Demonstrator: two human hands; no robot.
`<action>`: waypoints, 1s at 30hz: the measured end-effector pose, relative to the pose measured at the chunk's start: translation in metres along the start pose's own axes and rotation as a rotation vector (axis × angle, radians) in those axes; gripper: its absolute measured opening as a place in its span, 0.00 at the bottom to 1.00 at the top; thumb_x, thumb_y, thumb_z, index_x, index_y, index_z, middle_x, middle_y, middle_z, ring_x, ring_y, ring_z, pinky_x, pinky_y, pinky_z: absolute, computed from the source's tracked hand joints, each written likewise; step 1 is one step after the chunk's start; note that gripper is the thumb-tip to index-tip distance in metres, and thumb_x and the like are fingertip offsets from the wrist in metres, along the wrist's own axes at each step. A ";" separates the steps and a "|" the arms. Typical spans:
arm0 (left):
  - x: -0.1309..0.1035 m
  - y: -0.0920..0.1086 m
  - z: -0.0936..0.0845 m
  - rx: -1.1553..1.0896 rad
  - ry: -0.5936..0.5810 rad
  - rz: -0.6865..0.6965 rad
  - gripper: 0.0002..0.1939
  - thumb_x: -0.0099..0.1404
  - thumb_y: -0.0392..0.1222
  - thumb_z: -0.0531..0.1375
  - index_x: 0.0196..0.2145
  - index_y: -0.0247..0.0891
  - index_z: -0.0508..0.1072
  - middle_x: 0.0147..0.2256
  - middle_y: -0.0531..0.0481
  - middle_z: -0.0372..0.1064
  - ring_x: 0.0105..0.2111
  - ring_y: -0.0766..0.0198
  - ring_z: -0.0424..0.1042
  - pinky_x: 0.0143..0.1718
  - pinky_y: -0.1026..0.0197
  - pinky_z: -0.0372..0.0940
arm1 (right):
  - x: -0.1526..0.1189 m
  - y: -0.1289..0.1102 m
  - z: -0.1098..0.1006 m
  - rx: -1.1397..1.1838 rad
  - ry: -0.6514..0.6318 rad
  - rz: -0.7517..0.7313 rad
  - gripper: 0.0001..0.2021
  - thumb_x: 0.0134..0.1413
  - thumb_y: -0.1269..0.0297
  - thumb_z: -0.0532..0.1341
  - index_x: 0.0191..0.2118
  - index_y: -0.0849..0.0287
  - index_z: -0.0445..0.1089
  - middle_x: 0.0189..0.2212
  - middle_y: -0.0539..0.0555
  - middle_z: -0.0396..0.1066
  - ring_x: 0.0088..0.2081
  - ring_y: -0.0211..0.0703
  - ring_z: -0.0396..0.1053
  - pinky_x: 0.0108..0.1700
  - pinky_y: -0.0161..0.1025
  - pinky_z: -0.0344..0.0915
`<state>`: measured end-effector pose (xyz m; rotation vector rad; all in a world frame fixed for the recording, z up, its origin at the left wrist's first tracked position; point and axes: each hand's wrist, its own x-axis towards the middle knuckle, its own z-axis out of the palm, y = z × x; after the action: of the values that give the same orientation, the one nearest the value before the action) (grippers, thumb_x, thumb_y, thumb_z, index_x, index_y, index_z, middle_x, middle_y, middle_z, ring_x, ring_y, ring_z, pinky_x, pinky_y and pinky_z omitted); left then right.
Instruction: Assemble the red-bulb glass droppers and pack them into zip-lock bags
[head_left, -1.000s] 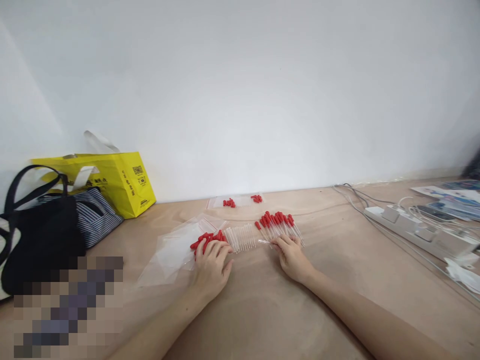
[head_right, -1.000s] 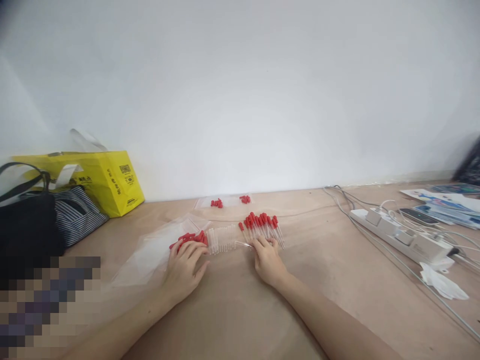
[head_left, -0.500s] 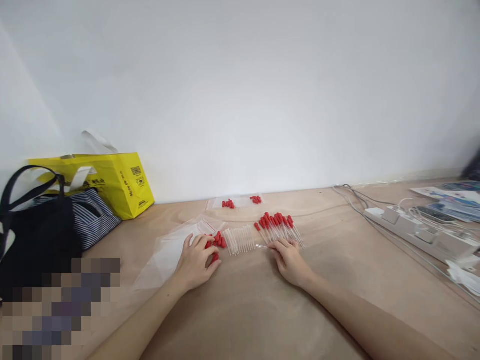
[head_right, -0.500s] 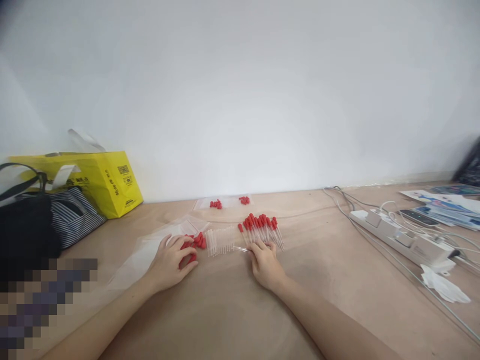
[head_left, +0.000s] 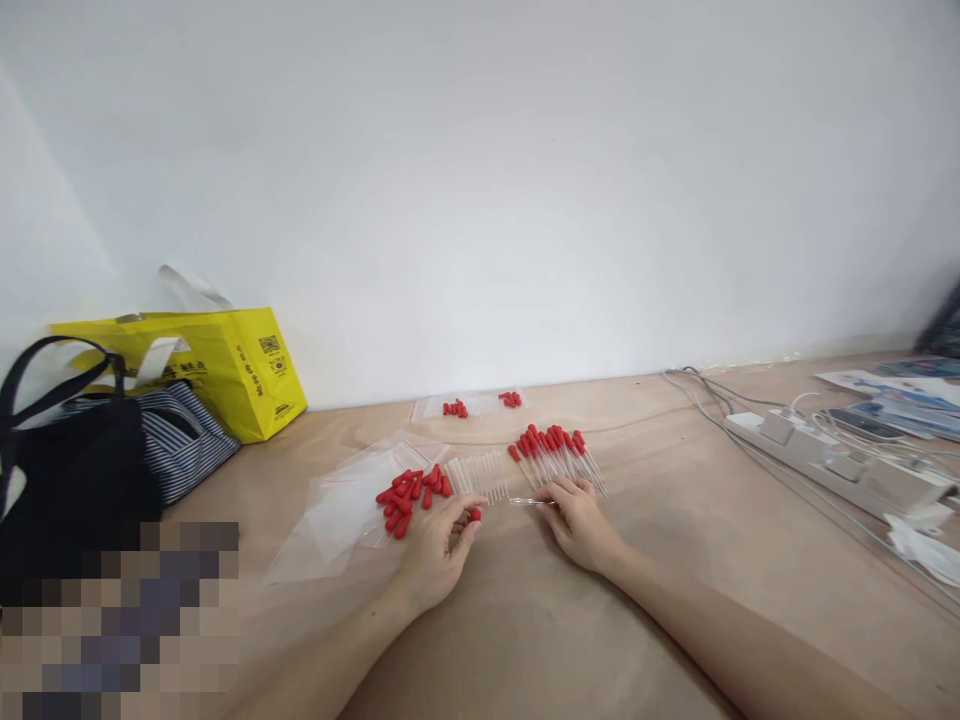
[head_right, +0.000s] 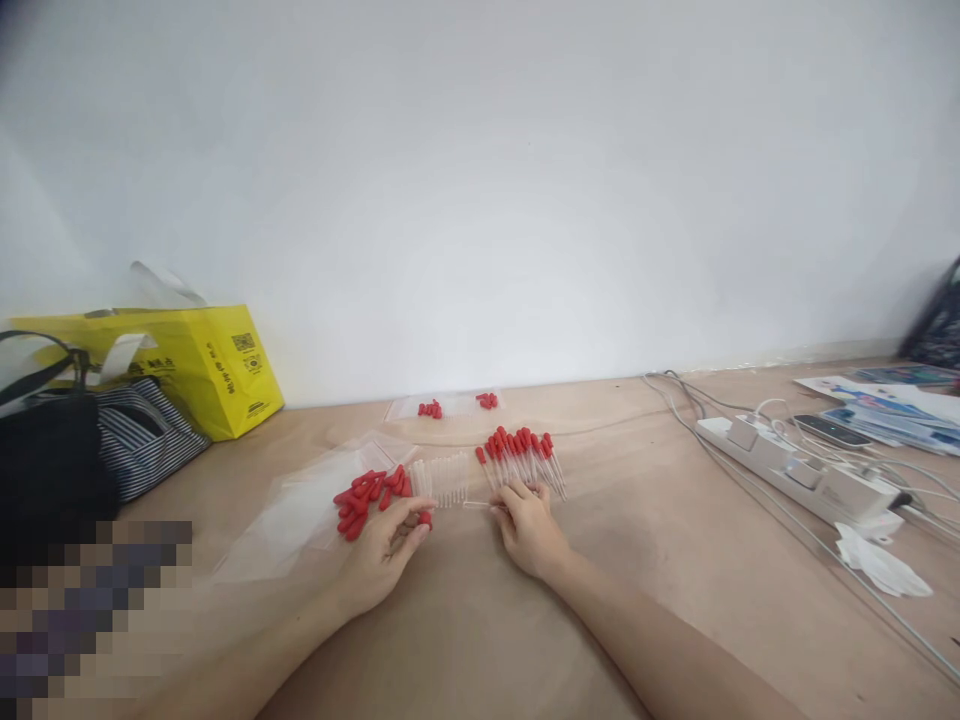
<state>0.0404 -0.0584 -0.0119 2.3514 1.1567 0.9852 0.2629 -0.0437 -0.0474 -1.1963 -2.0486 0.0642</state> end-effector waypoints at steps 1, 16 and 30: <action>0.000 0.000 0.002 -0.016 -0.015 0.000 0.08 0.61 0.35 0.49 0.38 0.39 0.64 0.32 0.51 0.67 0.31 0.65 0.67 0.33 0.62 0.64 | 0.000 0.000 0.000 -0.004 0.006 -0.002 0.07 0.54 0.72 0.49 0.31 0.58 0.62 0.30 0.51 0.67 0.33 0.38 0.65 0.42 0.41 0.52; -0.003 -0.003 0.004 0.321 -0.013 0.053 0.07 0.57 0.39 0.56 0.34 0.42 0.73 0.37 0.49 0.69 0.38 0.57 0.66 0.40 0.53 0.61 | 0.001 -0.005 -0.002 -0.032 -0.052 -0.111 0.13 0.56 0.72 0.48 0.41 0.55 0.66 0.30 0.52 0.68 0.32 0.38 0.65 0.41 0.40 0.52; -0.002 -0.001 0.010 0.413 0.058 0.131 0.09 0.63 0.35 0.50 0.38 0.43 0.68 0.34 0.54 0.71 0.38 0.61 0.67 0.53 0.42 0.39 | 0.000 -0.030 0.004 -0.119 0.035 -0.210 0.09 0.55 0.70 0.50 0.36 0.56 0.66 0.26 0.50 0.70 0.33 0.38 0.64 0.50 0.46 0.42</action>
<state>0.0462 -0.0590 -0.0206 2.7660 1.3507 0.9331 0.2386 -0.0588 -0.0386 -1.0381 -2.1598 -0.1804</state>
